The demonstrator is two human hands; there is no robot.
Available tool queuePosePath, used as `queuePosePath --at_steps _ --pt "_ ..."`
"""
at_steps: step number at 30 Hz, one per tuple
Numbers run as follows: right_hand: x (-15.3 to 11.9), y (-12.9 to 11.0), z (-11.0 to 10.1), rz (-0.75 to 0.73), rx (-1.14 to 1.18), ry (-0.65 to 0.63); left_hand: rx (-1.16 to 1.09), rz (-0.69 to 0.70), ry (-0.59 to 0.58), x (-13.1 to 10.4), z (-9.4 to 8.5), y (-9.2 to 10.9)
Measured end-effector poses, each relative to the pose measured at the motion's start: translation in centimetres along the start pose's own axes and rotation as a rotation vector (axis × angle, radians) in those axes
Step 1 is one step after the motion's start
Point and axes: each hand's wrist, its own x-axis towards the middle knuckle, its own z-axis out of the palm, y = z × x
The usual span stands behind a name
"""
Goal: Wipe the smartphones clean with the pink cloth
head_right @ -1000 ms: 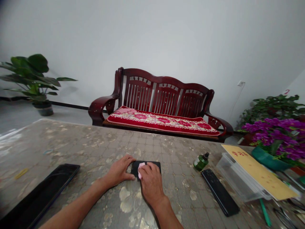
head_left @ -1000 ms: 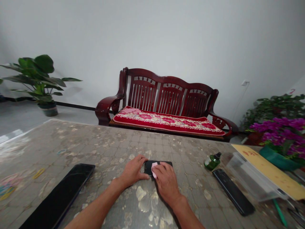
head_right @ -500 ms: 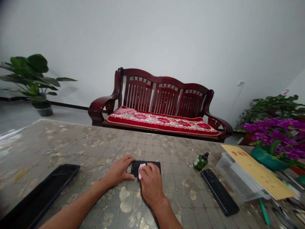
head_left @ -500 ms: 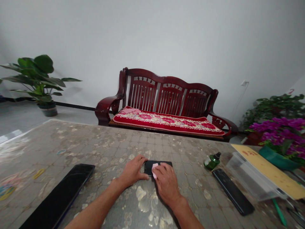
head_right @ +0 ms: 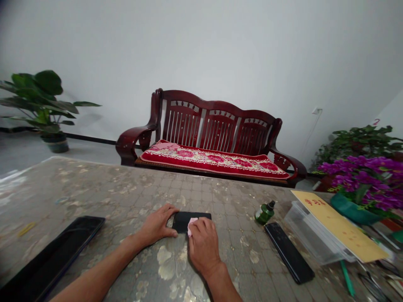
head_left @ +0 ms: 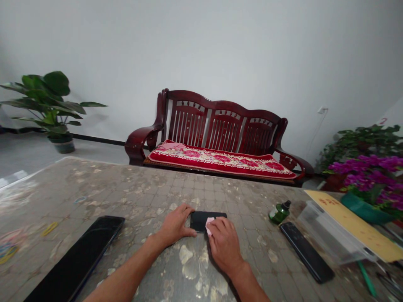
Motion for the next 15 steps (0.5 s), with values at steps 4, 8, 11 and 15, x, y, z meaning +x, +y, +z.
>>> queuePosePath --at_steps 4,8,11,15 --pt "0.1 -0.3 0.0 -0.044 0.047 -0.018 -0.008 0.020 0.012 -0.1 0.0 -0.1" --pt "-0.1 1.3 -0.5 0.089 -0.039 0.067 -0.011 -0.004 -0.011 -0.1 -0.4 0.2" --pt "-0.1 2.4 -0.6 0.156 -0.144 0.081 -0.008 -0.024 -0.039 0.0 -0.6 0.4" --pt "0.4 2.1 0.0 0.161 -0.155 0.071 -0.017 -0.007 -0.025 0.0 -0.5 0.3"
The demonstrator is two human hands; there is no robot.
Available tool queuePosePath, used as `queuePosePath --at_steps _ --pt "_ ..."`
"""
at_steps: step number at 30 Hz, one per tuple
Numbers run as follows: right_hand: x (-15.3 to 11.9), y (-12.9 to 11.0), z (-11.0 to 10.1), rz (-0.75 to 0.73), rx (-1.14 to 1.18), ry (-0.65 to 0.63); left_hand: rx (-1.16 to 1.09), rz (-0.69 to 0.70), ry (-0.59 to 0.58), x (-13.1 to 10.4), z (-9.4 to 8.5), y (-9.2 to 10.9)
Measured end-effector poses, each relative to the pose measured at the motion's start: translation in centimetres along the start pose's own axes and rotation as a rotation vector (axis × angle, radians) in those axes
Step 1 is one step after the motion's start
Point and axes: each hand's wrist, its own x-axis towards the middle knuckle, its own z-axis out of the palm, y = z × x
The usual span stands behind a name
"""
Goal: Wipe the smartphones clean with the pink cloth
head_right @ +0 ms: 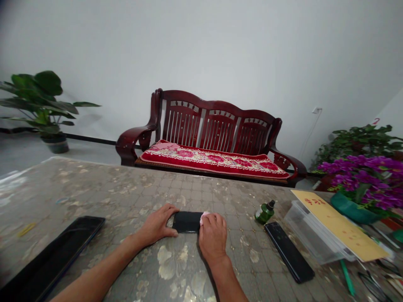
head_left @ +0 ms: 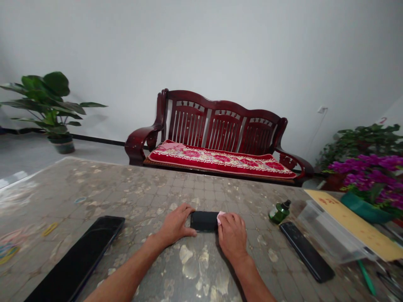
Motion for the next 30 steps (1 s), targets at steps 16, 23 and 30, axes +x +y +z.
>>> queuePosePath --at_steps 16,23,30 --pt "0.7 -0.6 0.5 -0.046 0.102 -0.031 -0.087 0.020 -0.001 0.1 0.1 -0.5" --pt "0.8 -1.3 0.4 -0.087 0.132 -0.093 -0.081 0.030 0.012 0.1 0.1 -0.6" --pt "0.6 -1.3 0.4 -0.102 0.161 -0.116 -0.058 0.010 0.016 0.1 0.4 -0.7"
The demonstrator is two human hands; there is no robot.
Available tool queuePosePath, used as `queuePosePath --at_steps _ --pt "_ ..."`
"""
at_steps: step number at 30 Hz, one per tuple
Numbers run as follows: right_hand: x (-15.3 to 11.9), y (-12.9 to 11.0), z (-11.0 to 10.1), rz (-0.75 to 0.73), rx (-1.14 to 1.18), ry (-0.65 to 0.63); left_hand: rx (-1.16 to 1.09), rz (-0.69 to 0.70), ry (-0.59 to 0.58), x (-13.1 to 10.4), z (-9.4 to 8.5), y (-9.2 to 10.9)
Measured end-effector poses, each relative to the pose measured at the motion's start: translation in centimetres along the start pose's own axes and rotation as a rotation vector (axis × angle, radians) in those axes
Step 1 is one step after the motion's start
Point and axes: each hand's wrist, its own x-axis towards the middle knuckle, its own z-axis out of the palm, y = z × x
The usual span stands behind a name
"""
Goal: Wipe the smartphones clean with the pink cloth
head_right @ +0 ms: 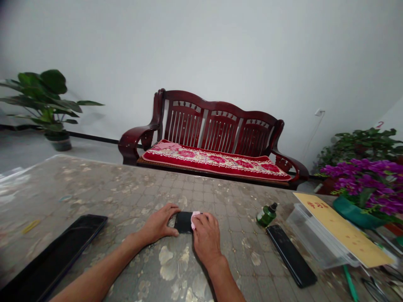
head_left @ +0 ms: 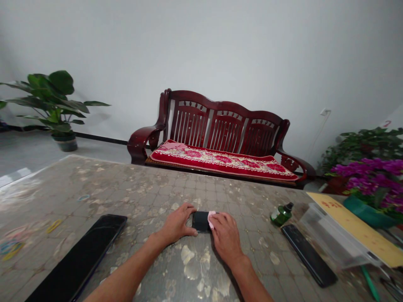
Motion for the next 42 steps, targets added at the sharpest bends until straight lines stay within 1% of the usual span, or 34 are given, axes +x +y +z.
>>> queuePosePath --at_steps 2,4,6,9,11,12,17,22,26,28,32,35,38,42 --pt "-0.1 -0.8 0.0 -0.086 0.064 -0.046 -0.002 0.006 0.002 0.0 0.0 0.0" --pt "-0.2 -1.2 0.0 -0.134 0.101 -0.075 -0.004 0.012 0.004 0.0 0.0 0.0" --pt "0.0 -1.1 -0.1 -0.106 0.085 -0.073 -0.001 0.011 0.004 0.0 -0.1 0.0" --pt "0.4 -0.4 -0.3 0.021 0.003 -0.044 -0.003 0.006 -0.001 0.1 -0.1 0.0" --pt "0.6 -0.1 -0.3 0.057 -0.026 -0.042 -0.007 0.007 -0.003 0.1 0.0 0.0" --pt "0.7 -0.1 -0.3 0.045 -0.023 -0.046 -0.006 0.009 -0.001 0.1 0.0 -0.1" --pt "0.8 -1.2 0.0 -0.108 0.054 -0.081 0.003 0.026 0.004 0.2 0.3 -0.4" --pt "2.3 -1.4 0.6 -0.075 0.039 -0.087 0.008 0.020 0.000 0.2 0.2 -0.3" --pt "3.5 -1.1 1.3 -0.114 0.044 -0.094 -0.001 0.034 0.005 0.3 0.3 -0.5" --pt "3.4 -1.0 1.3 -0.147 0.064 -0.104 0.003 0.036 0.004 0.3 0.5 -0.6" --pt "2.7 -0.8 0.5 -0.224 0.141 -0.162 0.021 0.023 0.000 0.3 0.5 -0.6" --pt "2.8 -0.9 0.3 -0.215 0.150 -0.166 0.019 0.019 -0.004 0.3 0.4 -0.5" --pt "3.4 -1.1 0.8 -0.184 0.135 -0.141 0.013 0.018 -0.006 0.3 0.4 -0.5" --pt "3.3 -1.2 1.0 -0.213 0.171 -0.139 0.010 0.025 -0.003 0.4 0.5 -0.6"
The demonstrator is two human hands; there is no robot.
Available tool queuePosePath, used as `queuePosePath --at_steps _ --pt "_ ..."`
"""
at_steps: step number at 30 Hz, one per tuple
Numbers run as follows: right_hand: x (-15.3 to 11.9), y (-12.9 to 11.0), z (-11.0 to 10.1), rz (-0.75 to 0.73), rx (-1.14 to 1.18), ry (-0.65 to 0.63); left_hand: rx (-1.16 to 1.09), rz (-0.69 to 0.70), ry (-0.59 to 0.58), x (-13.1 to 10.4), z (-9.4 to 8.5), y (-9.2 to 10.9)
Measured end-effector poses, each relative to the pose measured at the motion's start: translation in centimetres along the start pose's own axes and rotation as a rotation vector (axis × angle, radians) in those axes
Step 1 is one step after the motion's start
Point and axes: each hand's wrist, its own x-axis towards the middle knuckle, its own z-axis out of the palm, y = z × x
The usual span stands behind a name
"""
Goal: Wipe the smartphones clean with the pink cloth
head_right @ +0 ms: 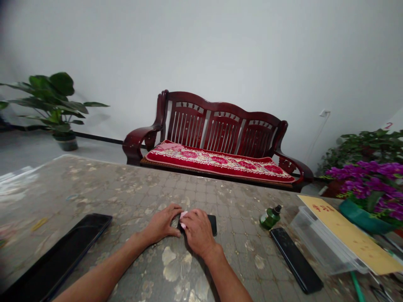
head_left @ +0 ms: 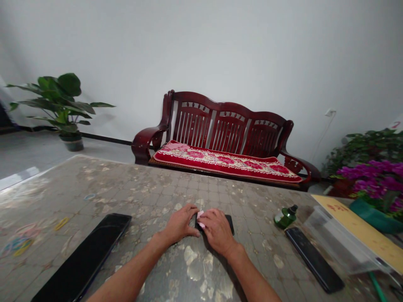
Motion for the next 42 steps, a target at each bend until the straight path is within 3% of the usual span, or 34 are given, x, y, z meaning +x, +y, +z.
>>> queuePosePath --at_steps 6,15,22,30,37,42 --pt "-1.6 -0.2 -1.0 -0.040 0.013 -0.025 0.002 -0.006 0.010 0.0 0.0 0.1" --pt "-4.1 2.6 -2.5 0.258 -0.244 0.132 0.007 -0.019 -0.002 -0.2 -0.7 0.6" --pt "-4.7 0.6 -1.6 0.161 -0.154 0.106 0.006 -0.020 -0.006 -0.3 -1.0 1.0" --pt "-5.9 2.9 -2.2 0.339 -0.273 0.196 0.025 -0.002 -0.008 -0.5 -0.9 0.8" --pt "-5.1 -0.2 -1.2 0.132 -0.132 0.129 0.014 0.004 -0.001 -0.5 -1.2 1.3" --pt "-5.4 1.3 -2.1 0.280 -0.230 0.211 0.026 -0.006 -0.014 -0.5 -1.3 1.3"
